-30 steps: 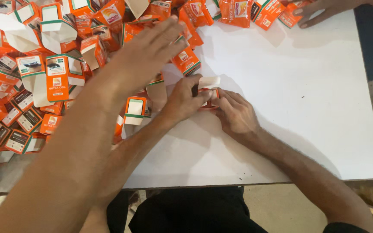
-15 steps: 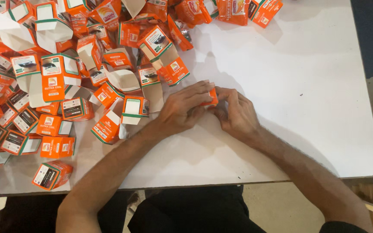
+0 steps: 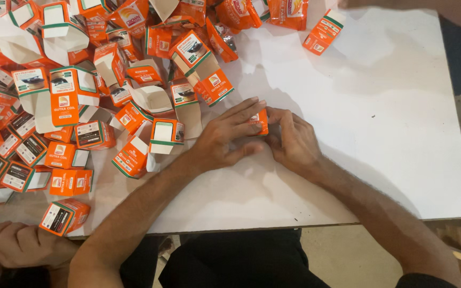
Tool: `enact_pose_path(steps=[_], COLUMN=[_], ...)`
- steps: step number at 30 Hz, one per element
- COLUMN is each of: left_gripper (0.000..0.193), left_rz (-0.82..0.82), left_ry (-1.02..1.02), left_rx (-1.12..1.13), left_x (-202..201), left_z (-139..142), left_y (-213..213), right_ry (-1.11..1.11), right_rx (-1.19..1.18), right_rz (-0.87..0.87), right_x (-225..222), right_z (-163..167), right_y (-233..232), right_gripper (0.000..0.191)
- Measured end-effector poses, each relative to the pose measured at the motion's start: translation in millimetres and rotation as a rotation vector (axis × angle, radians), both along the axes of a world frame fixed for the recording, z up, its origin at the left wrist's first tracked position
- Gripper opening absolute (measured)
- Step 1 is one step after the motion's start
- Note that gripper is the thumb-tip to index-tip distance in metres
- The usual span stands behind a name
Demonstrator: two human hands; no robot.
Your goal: The person picks up small orange product cartons from a pile on the table, opens a carton, places a packaged item inside, and folds the carton closed, setting finished boxes aside while pushing remaining boxes within reach.
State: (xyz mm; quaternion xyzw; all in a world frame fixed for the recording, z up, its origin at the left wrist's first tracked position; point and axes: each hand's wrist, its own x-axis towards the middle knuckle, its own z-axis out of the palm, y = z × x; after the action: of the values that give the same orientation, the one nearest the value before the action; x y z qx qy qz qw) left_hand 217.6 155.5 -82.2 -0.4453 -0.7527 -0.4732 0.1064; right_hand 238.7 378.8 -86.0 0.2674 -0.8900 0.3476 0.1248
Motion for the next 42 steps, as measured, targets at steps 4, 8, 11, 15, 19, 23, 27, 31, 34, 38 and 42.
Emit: enact_pose_path(steps=[4,8,11,15,19,23,27,31,34,38,42], left_gripper=[0.027,0.028,0.028,0.024,0.023,0.017,0.040,0.052,0.066,0.076,0.064], left_rz=[0.123,0.078,0.040,0.044,0.053,0.079,0.097,0.287,0.530,0.466,0.427], left_ry=[-0.004,-0.147,-0.237,-0.207,0.100,0.361,0.390,0.469,0.435,0.227,0.336], left_rx=[-0.024,0.101,0.182,0.188,-0.126,-0.298,-0.299,-0.274,-0.346,-0.551,-0.689], left_x=[-0.2,-2.1,-2.6,-1.0,-0.5,1.6,7.4,-1.6,-29.2,-53.0,-60.2], left_z=[-5.2,-11.8,-14.0,-11.1,-2.7,1.9,5.4,25.3,48.8,68.2,70.6], left_y=[3.4,3.9,3.2,1.4,-4.8,-5.3,-10.6,-41.0,-63.5,-75.6,-66.2], right_ry=[-0.017,-0.040,0.011,0.022,0.070,0.167,0.227,0.583,0.590,-0.213,-0.414], right_rx=[0.006,-0.014,-0.020,-0.026,-0.021,0.109,0.130,0.452,0.323,-0.154,-0.038], right_rz=[-0.021,-0.016,0.015,0.043,0.048,0.067,0.021,-0.402,-0.325,-0.033,-0.108], right_x=[-0.8,-0.6,-0.2,-0.8,0.7,3.9,-3.5,-23.5,-28.3,-42.2,-70.0], right_z=[-1.6,-1.2,1.4,5.8,2.4,-5.5,5.4,35.3,45.5,42.7,38.4], right_y=[-0.4,0.0,-0.8,-2.6,-1.5,0.3,6.6,13.6,-6.1,-58.2,-98.2], right_gripper=[0.047,0.047,0.047,0.048,0.045,0.033,0.033,0.059,0.083,0.077,0.066])
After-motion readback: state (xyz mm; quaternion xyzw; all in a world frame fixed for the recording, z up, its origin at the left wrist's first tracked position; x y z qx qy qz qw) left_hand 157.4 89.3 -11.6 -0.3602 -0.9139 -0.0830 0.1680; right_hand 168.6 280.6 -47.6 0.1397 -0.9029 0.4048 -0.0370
